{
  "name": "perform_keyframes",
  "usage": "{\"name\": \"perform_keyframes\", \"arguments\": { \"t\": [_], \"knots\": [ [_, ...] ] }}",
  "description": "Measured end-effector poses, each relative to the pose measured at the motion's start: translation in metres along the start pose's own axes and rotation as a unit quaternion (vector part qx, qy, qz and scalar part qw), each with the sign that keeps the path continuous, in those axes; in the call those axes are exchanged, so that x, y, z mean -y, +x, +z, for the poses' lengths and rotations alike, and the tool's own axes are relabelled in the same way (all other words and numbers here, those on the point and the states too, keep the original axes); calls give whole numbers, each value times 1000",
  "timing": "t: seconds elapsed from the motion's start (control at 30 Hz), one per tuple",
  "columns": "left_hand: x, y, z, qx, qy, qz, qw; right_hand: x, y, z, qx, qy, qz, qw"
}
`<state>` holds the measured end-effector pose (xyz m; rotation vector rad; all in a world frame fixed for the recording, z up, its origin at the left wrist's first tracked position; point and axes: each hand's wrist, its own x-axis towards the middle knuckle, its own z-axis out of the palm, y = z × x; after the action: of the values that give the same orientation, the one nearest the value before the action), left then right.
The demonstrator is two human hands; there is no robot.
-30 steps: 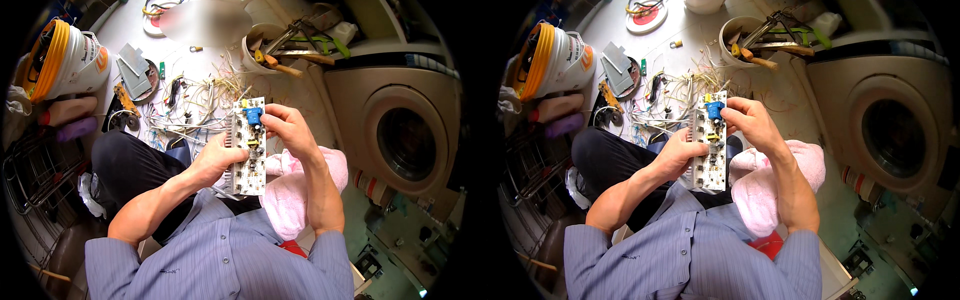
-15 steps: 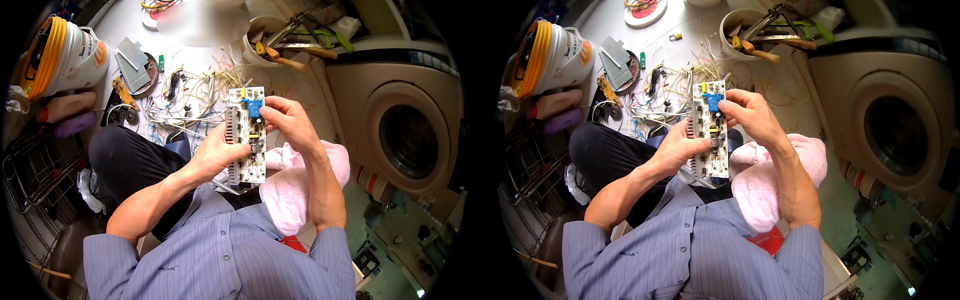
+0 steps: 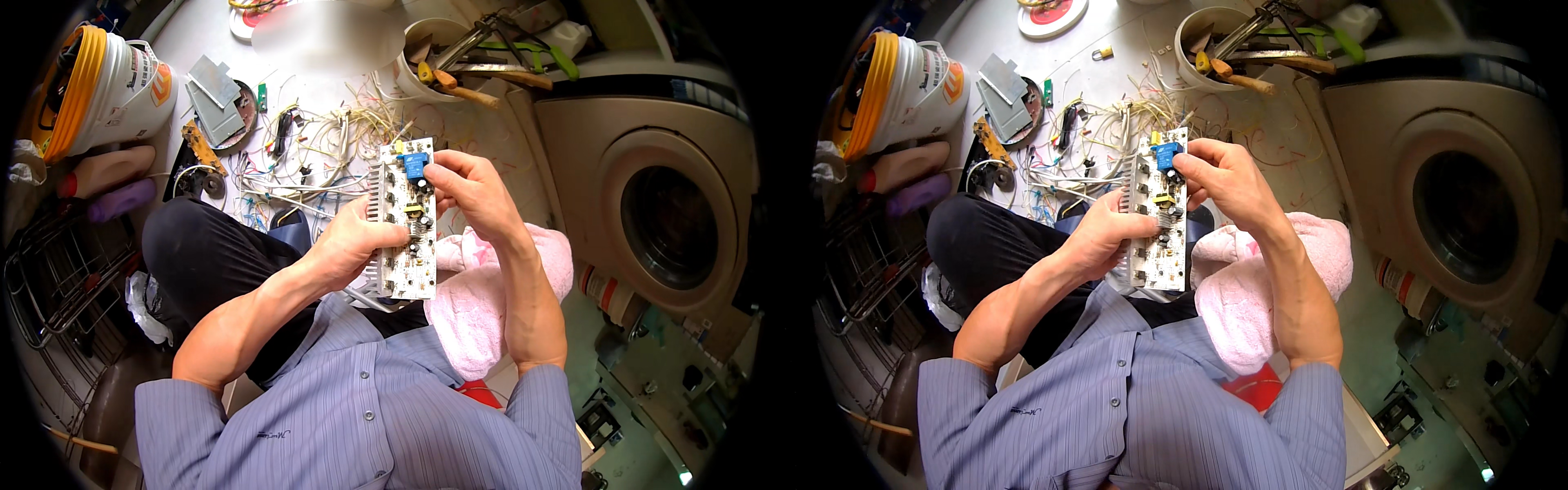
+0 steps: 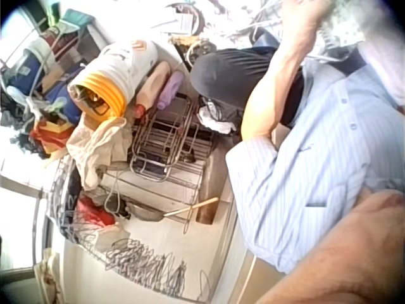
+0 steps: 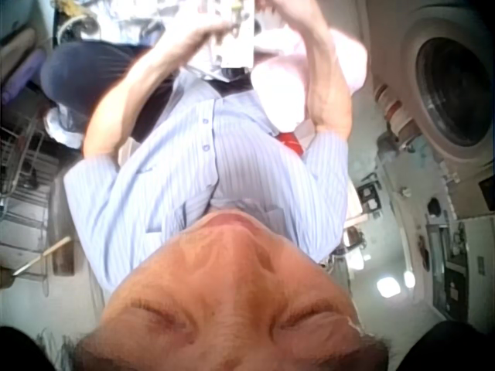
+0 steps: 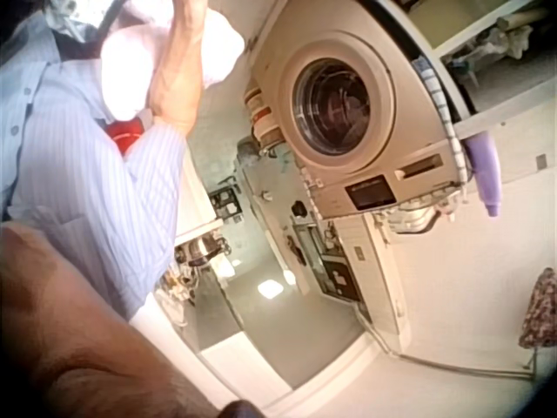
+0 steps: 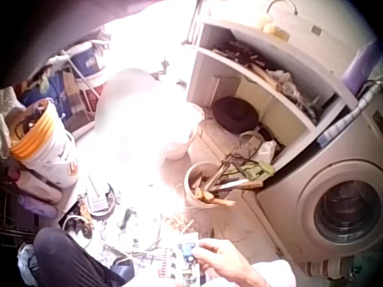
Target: The person disconnects various wires from an electronic circuit board and uses a screwdriver to remove screws and small components while sitting on the floor.
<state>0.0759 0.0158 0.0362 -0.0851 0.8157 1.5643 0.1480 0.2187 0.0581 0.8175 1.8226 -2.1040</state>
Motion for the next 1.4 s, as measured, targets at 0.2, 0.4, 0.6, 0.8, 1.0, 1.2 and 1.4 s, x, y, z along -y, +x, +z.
{"name": "perform_keyframes", "arguments": {
  "t": [0.2, 0.4, 0.6, 0.8, 1.0, 1.2, 1.4],
  "knots": [
    [-1, 0, -6, 23, -14, -6, 1000, 1, 0, -1, 5, 6, -6, 1000],
    [3, 1, -8, 27, 62, 39, 997, 1, -1, -1, -1, 14, -10, 1000],
    [-4, -4, 4, 26, 85, 74, 993, -6, 3, -2, -13, 26, -15, 999],
    [-7, -8, 7, 37, 95, 86, 991, -6, 4, -3, -11, 13, -13, 1000],
    [-4, -4, 0, 18, 79, 60, 995, -3, 4, -4, -12, 20, -20, 1000],
    [3, -1, -5, 31, 58, 69, 995, -1, 3, -3, -11, 16, -13, 1000],
    [-1, -1, -4, 71, -30, 35, 996, 1, 1, -7, 11, 43, -25, 999]
  ]
}}
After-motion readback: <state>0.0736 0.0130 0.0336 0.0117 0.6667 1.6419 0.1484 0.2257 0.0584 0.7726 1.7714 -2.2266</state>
